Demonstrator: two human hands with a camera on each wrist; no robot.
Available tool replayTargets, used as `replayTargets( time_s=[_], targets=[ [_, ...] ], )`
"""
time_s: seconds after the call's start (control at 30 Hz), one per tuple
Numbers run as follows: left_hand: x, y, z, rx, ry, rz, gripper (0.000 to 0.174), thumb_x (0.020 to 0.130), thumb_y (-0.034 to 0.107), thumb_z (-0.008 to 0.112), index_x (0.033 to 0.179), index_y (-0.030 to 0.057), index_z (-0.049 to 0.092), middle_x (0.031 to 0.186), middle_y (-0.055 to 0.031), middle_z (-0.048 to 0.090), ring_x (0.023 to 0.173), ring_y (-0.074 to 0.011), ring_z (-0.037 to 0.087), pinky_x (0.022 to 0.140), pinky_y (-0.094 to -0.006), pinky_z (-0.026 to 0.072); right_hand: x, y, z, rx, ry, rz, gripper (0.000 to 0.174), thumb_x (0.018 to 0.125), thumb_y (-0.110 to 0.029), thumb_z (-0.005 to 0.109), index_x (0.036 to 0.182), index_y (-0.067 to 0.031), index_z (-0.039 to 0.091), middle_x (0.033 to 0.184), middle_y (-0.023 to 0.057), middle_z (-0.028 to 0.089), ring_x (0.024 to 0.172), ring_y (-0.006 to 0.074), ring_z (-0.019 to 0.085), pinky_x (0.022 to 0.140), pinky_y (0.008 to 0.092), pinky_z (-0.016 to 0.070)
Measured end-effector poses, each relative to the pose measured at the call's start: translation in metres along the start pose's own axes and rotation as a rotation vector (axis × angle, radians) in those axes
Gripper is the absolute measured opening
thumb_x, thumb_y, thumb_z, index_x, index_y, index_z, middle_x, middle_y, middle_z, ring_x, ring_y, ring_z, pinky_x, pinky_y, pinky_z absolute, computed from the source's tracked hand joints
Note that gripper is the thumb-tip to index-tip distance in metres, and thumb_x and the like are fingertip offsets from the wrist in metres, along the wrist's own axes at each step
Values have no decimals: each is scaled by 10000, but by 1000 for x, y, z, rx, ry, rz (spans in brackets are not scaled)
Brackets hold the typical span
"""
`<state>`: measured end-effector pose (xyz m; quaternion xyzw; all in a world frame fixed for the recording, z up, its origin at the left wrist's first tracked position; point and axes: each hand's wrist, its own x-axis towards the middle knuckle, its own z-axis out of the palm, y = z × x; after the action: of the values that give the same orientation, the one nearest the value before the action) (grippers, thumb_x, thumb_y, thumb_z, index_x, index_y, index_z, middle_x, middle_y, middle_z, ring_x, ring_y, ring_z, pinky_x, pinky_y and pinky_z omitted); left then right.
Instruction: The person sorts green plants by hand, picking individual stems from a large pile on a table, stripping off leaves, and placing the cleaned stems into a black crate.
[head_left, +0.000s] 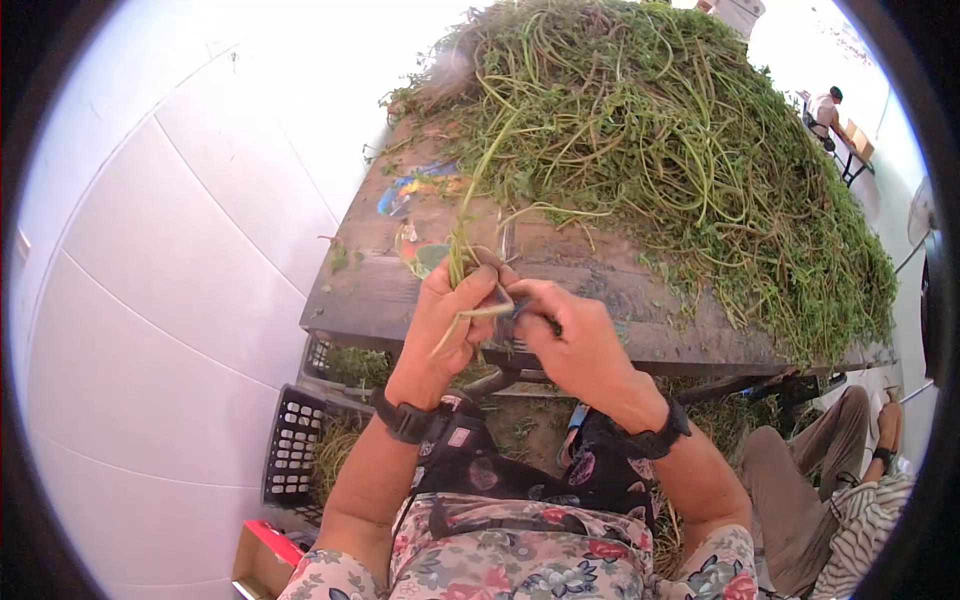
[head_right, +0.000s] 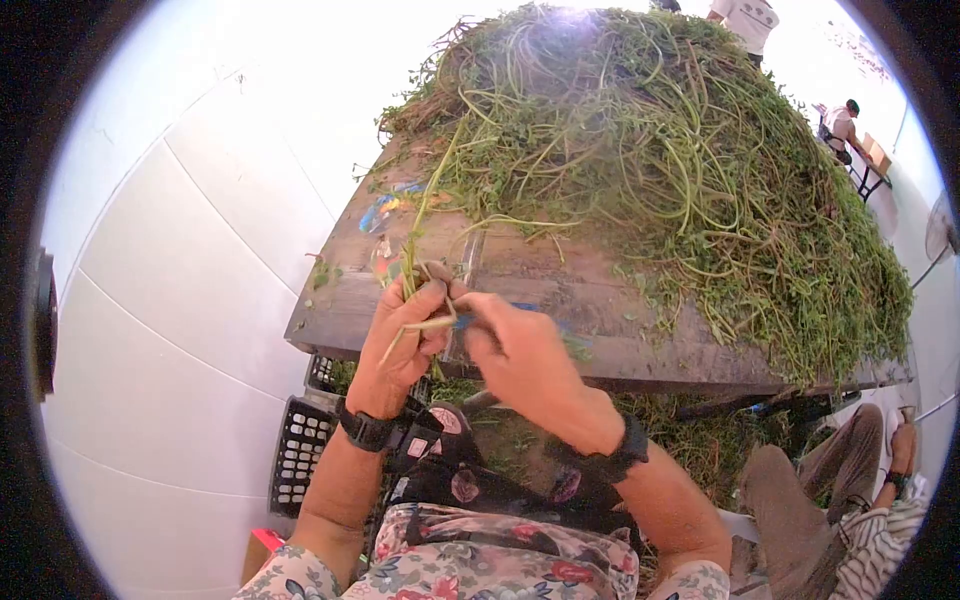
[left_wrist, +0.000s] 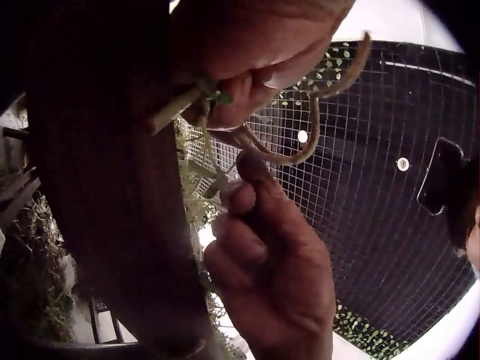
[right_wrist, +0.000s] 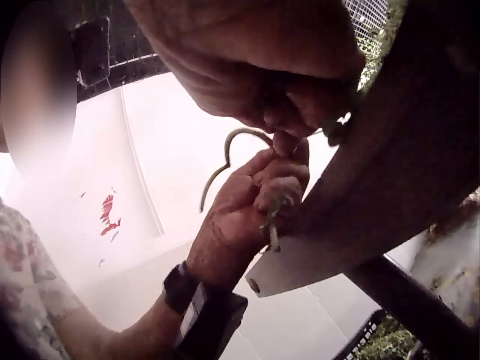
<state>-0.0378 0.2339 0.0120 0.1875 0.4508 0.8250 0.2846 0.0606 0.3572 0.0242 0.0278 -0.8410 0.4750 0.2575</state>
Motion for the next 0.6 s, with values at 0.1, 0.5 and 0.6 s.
replayTargets(
  time_s=[0.1,0.5,0.6],
  targets=[
    [-1,0,-4,-41,-60,-5,78,881,89,478,923,46,526,755,-50,564,418,-25,372,339,-164,275,-3,9,-16,43,29,65,201,793,-61,514,979,-7,568,760,180,609,694,282,615,629,331,472],
    [-5,3,5,4,-6,-31,165,882,122,509,1032,52,501,812,-43,581,527,-46,425,409,-171,318,-5,-3,-55,192,1,349,183,840,-125,514,907,26,592,689,34,585,657,66,534,599,233,440],
    [-4,-1,1,33,-32,-13,151,877,116,508,1010,45,514,819,-39,584,536,-56,442,419,-183,332,-9,-9,-45,186,-95,380,231,834,-172,525,919,33,589,712,77,607,660,105,557,607,262,448]
  ],
)
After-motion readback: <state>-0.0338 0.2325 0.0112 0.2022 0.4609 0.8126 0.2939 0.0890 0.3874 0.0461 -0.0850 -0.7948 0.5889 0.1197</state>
